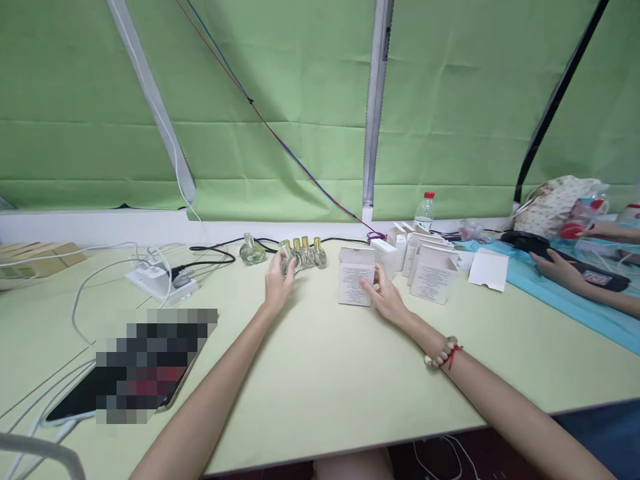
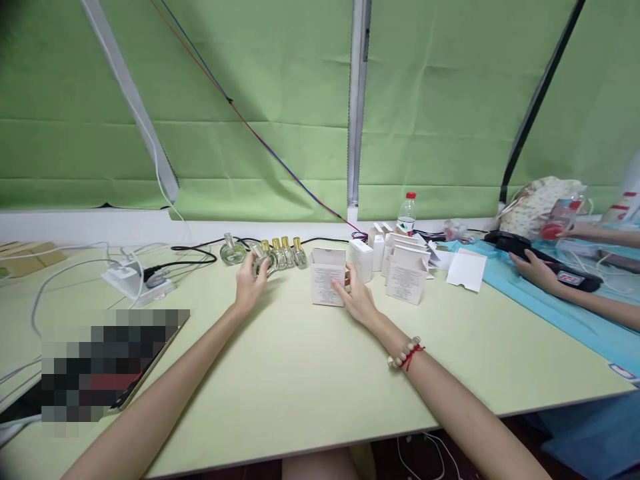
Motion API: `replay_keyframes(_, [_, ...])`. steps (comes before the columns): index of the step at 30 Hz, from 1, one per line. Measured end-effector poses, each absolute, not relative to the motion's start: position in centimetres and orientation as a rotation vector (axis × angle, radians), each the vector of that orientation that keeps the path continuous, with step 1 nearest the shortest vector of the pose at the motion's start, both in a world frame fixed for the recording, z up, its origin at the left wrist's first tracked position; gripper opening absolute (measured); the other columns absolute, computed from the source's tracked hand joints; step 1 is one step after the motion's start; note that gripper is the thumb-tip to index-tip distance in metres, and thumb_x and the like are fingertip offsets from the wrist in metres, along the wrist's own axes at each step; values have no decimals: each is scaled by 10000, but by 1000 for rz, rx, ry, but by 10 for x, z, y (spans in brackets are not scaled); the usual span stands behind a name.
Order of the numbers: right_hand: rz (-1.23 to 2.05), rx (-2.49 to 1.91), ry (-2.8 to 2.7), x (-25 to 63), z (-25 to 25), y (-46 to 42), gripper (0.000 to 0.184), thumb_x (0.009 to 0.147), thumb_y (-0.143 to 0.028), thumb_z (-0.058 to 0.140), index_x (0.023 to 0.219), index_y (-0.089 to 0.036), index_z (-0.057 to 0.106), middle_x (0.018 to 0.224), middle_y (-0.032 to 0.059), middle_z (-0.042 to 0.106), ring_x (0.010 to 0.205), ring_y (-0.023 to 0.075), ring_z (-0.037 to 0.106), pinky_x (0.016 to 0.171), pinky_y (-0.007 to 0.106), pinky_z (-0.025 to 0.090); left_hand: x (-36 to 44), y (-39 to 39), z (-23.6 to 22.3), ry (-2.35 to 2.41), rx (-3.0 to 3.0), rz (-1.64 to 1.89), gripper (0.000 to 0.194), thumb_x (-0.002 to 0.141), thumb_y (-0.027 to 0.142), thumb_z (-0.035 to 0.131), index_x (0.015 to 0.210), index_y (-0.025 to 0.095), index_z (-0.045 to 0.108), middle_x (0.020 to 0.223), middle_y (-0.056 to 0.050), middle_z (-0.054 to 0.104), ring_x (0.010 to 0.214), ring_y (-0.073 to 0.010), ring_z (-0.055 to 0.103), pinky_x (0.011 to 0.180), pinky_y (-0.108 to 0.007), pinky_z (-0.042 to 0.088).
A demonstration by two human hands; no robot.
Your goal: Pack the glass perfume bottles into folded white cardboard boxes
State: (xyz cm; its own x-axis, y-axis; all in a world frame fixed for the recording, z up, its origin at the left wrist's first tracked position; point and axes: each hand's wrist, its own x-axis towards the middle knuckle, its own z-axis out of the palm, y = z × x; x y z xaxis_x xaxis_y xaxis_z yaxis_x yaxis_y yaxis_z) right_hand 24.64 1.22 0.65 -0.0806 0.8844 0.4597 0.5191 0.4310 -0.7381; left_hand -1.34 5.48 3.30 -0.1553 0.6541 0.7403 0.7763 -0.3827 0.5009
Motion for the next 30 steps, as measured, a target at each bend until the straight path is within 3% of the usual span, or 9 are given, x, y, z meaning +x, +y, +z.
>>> replay_keyframes(5, [515, -1168, -1785, 243, 7, 11, 519, 860, -491, 396, 1293, -211, 343, 1048, 64, 623, 850, 188, 596, 676, 315, 482, 29, 32, 68, -1290, -1944, -1872, 380, 890, 507, 265, 900, 192, 477, 1010, -83, 587, 883, -164, 552, 794, -281, 411])
replay_keyframes(11, [568, -1058, -1879, 236, 8, 6, 494, 869, -457, 400, 1295, -213, 348, 988, 53, 623, 855, 180, 590, 660, 286, 482, 67, 6, 75, -1041, -2045, -1769, 457, 862, 589, 255, 787, 205, 491, 877, -56, 615, 801, -169, 511, 769, -301, 367])
replay_keyframes(15, [630, -1014, -1920, 234, 9, 4, 485, 877, -431, 396, 1318, -238, 337, 968, 36, 618, 823, 167, 593, 694, 290, 490, 71, 5, 62, -1039, -1992, -1743, 464, 868, 580, 246, 777, 202, 500, 784, -38, 591, 765, -173, 486, 748, -308, 337])
replay_keyframes(23, [655, -996, -1926, 232, 12, 2, 503, 870, -439, 407, 1328, -241, 344, 982, 36, 619, 802, 162, 591, 685, 290, 502, 70, 7, 61, -1139, -1908, -1869, 429, 894, 535, 225, 839, 199, 488, 875, -46, 586, 849, -167, 513, 783, -302, 347])
replay_keyframes(30, [679, -941, -1934, 229, 10, -2, 505, 859, -429, 447, 1312, -237, 333, 1084, 61, 587, 874, 162, 583, 678, 292, 523, 71, 5, 54, -1106, -2002, -1656, 398, 903, 490, 271, 861, 193, 533, 790, -38, 571, 848, -188, 473, 781, -315, 302])
